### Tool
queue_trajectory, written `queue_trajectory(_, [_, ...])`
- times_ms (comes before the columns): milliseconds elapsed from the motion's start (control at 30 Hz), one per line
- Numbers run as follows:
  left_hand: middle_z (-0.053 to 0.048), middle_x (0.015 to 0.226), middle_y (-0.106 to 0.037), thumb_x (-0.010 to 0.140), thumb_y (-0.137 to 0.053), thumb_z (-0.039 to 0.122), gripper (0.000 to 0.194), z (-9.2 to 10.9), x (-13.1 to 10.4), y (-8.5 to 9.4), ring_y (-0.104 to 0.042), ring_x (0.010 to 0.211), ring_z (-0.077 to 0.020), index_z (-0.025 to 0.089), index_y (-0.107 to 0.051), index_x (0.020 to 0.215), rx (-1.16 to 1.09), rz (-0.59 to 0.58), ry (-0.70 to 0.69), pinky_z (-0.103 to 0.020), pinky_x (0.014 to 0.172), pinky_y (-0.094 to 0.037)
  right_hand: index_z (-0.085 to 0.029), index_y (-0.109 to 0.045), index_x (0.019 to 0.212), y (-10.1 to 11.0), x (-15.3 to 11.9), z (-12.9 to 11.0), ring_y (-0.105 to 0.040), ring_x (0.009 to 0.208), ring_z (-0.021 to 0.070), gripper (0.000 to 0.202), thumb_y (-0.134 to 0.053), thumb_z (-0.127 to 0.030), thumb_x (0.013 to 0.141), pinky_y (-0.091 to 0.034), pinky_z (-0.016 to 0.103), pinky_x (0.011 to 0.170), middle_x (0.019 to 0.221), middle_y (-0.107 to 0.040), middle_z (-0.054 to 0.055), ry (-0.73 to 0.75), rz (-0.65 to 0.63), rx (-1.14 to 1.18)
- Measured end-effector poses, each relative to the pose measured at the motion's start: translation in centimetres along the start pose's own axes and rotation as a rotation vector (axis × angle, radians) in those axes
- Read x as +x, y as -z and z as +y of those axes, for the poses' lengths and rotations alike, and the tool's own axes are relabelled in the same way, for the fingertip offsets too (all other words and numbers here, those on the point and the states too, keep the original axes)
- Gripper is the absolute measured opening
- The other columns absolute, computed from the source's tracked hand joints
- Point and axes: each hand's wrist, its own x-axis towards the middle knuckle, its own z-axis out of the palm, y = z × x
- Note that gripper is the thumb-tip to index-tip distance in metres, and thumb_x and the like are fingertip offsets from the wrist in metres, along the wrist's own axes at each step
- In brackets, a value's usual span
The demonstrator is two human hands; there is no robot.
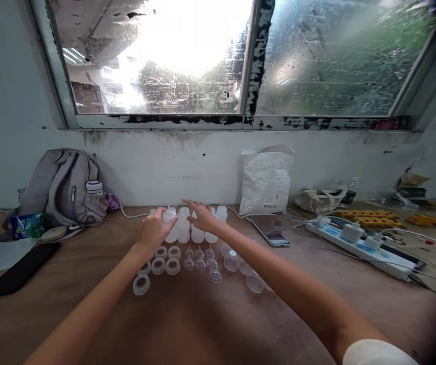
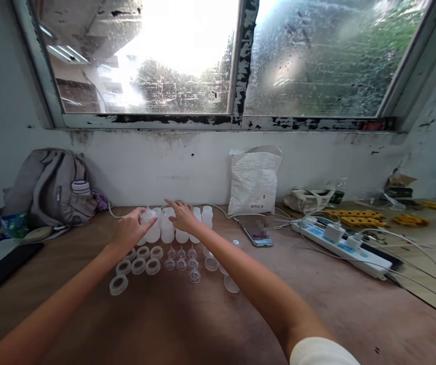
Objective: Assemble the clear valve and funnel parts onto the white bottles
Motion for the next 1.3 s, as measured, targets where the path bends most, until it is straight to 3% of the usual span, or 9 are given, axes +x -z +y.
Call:
queue_trajectory(67, [-0.007, 0.087, -0.058, 0.076, -0.053, 0.046, 0.037, 0.6, -0.6, 1.8, -0.059, 0.079, -0.0222, 0.018, -0.055, 0.099, -0.060, 0.148, -0.092, -0.030, 0.069, -0.045, -0.022, -0.027, 0.133, 0.9, -1.2, 0.3, -0.040, 0.113, 0.0264, 0.060, -0.052, -0.020, 0.079, -0.030, 0.040, 0.088, 0.125, -0.047, 0.010, -0.007, 0.046, -0.038])
queue_trajectory(167, [-0.006, 0.095, -0.052, 0.072, -0.057, 0.045, 0.036, 1.4, -2.5, 3.3, -0.056, 0.081, -0.0196, 0.019, -0.055, 0.098, -0.197, 0.253, -0.163, -0.028, 0.066, -0.046, -0.019, -0.048, 0.117, 2.6, -3.7, 1.1, -0.046, 0.105, 0.0241, 0.036, -0.048, -0.021, 0.082, -0.031, 0.036, 0.083, 0.112, -0.056, 0.011, -0.066, 0.021, -0.151])
queue_trajectory(333, [-0.005, 0.098, -0.056, 0.077, -0.055, 0.034, 0.023, 2.2, -8.2, 2.0, -0.056, 0.083, -0.0167, 0.020, -0.051, 0.095, -0.522, -0.057, -0.274, -0.026, 0.066, -0.049, -0.020, -0.067, 0.076, 4.7, -8.9, 2.9, -0.055, 0.080, 0.0224, 0.014, -0.054, -0.025, 0.078, -0.031, 0.034, 0.073, 0.072, -0.065, 0.005, -0.113, -0.137, -0.203])
queue_trajectory(400, [-0.007, 0.101, -0.056, 0.077, -0.054, 0.032, 0.026, 2.3, -10.0, 0.9, -0.056, 0.089, -0.0191, 0.021, -0.050, 0.100, -0.563, -0.213, -0.307, -0.029, 0.070, -0.049, -0.021, -0.067, 0.079, 4.7, -10.7, 3.3, -0.054, 0.083, 0.0233, 0.013, -0.057, -0.029, 0.076, -0.031, 0.033, 0.073, 0.076, -0.065, 0.006, -0.089, -0.204, -0.237])
queue_trajectory(567, [-0.009, 0.110, -0.055, 0.079, -0.052, 0.030, 0.030, 2.4, -11.6, -0.8, -0.053, 0.100, -0.0227, 0.021, -0.049, 0.107, -0.673, -0.274, -0.240, -0.035, 0.081, -0.046, -0.020, -0.061, 0.096, 3.7, -13.6, 3.5, -0.049, 0.093, 0.0261, 0.026, -0.059, -0.034, 0.074, -0.029, 0.036, 0.077, 0.093, -0.062, 0.011, -0.008, -0.286, -0.333])
queue_trajectory(800, [-0.013, 0.125, -0.044, 0.075, -0.059, 0.034, 0.065, 2.0, -12.7, -3.6, -0.050, 0.107, -0.0223, 0.022, -0.021, 0.126, -0.912, -0.384, 0.015, -0.039, 0.089, -0.041, -0.018, -0.058, 0.096, 5.4, -12.9, 2.9, -0.052, 0.093, 0.0257, 0.020, -0.059, -0.022, 0.076, -0.030, 0.040, 0.082, 0.093, -0.065, 0.009, -0.005, -0.186, -0.222])
queue_trajectory(933, [-0.006, 0.098, -0.059, 0.071, -0.063, 0.036, 0.056, 1.8, -12.6, -3.7, -0.058, 0.088, -0.0196, 0.021, -0.030, 0.113, -1.052, -0.456, 0.161, -0.036, 0.079, -0.046, -0.020, -0.057, 0.100, 7.3, -11.9, 0.4, -0.055, 0.089, 0.0218, 0.023, -0.055, -0.028, 0.079, -0.038, 0.037, 0.080, 0.097, -0.063, 0.007, 0.020, 0.104, 0.098])
queue_trajectory(1067, [-0.005, 0.098, -0.057, 0.072, -0.061, 0.037, 0.041, 1.6, -12.1, -2.8, -0.056, 0.091, -0.0197, 0.020, -0.042, 0.105, -1.122, -0.470, 0.127, -0.034, 0.081, -0.045, -0.022, -0.056, 0.102, 7.5, -11.3, -2.1, -0.057, 0.081, 0.0168, 0.024, -0.056, -0.030, 0.079, -0.045, 0.031, 0.074, 0.093, -0.062, 0.004, 0.050, 0.218, 0.391])
queue_trajectory(1300, [-0.006, 0.103, -0.054, 0.074, -0.059, 0.034, 0.046, 1.3, -12.4, -2.6, -0.053, 0.097, -0.0205, 0.023, -0.035, 0.113, -1.145, -0.449, 0.160, -0.034, 0.084, -0.043, -0.019, -0.059, 0.103, 5.9, -9.7, -2.2, -0.057, 0.080, 0.0158, 0.025, -0.055, -0.028, 0.079, -0.047, 0.029, 0.069, 0.093, -0.063, 0.005, 0.044, 0.134, 0.531])
